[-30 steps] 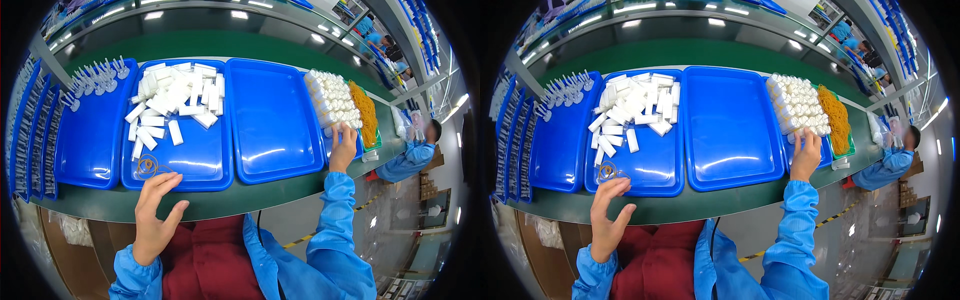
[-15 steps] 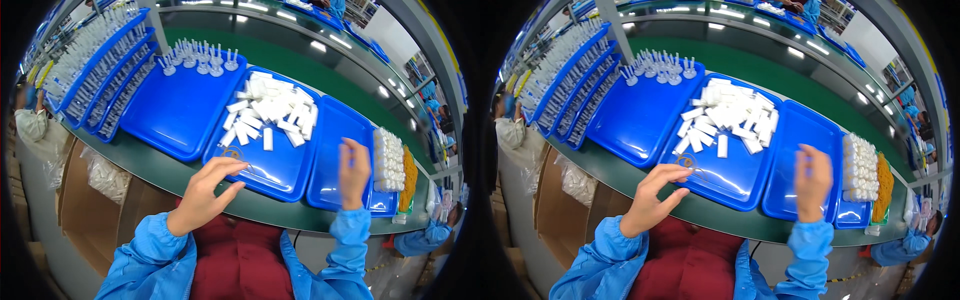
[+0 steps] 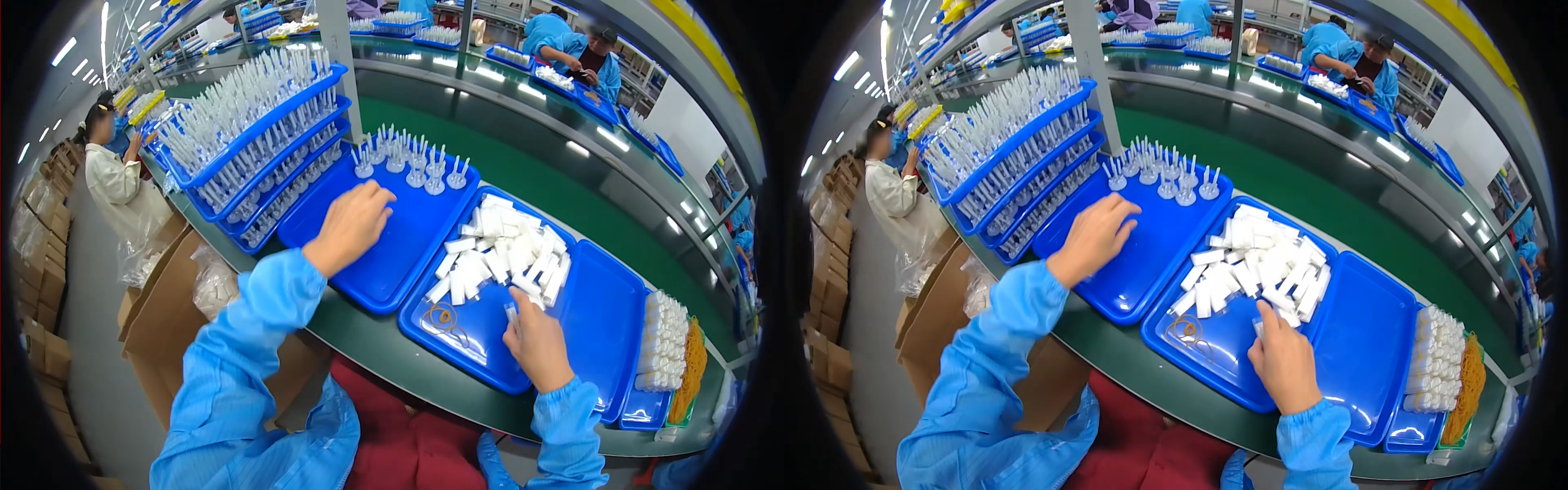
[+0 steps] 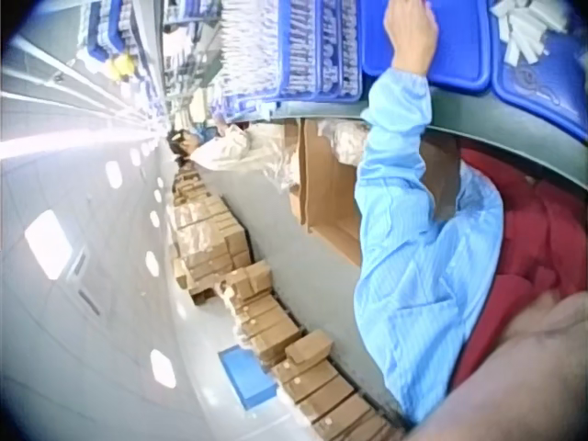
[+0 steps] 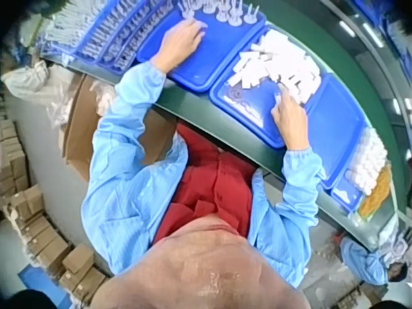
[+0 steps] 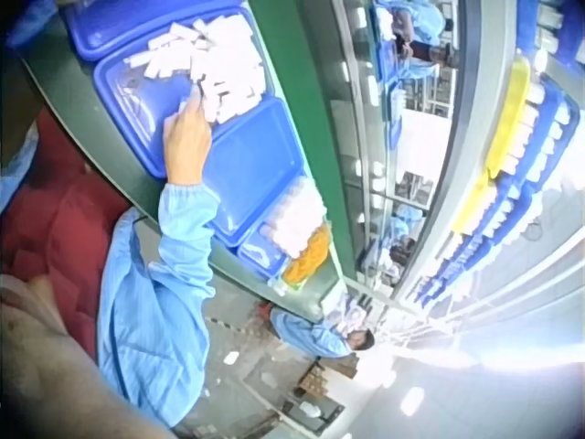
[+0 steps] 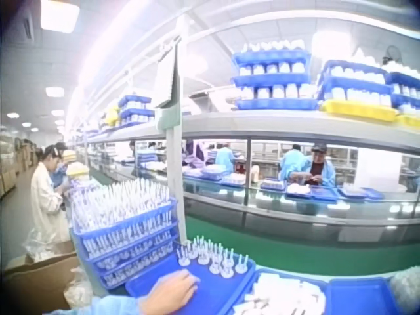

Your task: Assemble small plastic components at a production workbench.

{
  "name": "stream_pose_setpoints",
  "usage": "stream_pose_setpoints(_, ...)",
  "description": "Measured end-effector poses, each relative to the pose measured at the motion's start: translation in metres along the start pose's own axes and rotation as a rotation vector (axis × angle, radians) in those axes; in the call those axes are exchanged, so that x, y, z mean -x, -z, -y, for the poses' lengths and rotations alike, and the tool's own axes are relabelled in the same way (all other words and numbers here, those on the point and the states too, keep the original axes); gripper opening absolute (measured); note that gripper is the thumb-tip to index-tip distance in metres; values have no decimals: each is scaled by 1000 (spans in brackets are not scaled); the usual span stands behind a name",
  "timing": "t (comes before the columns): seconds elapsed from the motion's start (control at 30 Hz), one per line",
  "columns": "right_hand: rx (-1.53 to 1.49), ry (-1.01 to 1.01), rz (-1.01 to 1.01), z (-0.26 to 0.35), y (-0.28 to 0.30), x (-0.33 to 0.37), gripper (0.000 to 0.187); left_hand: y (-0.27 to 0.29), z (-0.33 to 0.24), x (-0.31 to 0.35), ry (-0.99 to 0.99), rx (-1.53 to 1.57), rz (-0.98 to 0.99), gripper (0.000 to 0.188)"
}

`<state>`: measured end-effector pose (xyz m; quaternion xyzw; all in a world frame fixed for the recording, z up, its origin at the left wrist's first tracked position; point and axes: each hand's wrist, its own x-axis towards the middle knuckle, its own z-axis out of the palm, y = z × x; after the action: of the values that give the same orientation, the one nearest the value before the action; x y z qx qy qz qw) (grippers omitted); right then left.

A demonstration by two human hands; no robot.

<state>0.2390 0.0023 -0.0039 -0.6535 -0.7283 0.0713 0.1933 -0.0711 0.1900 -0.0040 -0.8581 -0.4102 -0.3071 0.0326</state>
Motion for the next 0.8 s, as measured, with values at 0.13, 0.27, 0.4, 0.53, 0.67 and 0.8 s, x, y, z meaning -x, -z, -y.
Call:
stream_pose_setpoints(0.13, -189, -60, -65, -1, -6, 15, 48, -30, 52, -44, -115, -473, 98, 19)
stream_pose_setpoints(0.27, -323, -156, -111, 3, -13, 24, 38, -56, 85, -58, -23, -593, 146, 27)
stream_pose_setpoints(0.4, -314, -140, -102, 1, -12, 28, 41, -45, 64, -52, 61, -434, 193, 41)
stream_pose_setpoints(0.53, -321, -55, -148, 2, -16, 28, 41, -6, 22, -16, 46, -89, 156, 38)
stream_pose_setpoints(0.67, -293, 25, -161, 6, -17, 27, 41, 15, 9, 18, 92, 113, 222, 28)
stream_pose_setpoints(0.8, -539, -75, -203, 9, -7, 31, 38, 32, -30, 20, 162, 382, 120, 20)
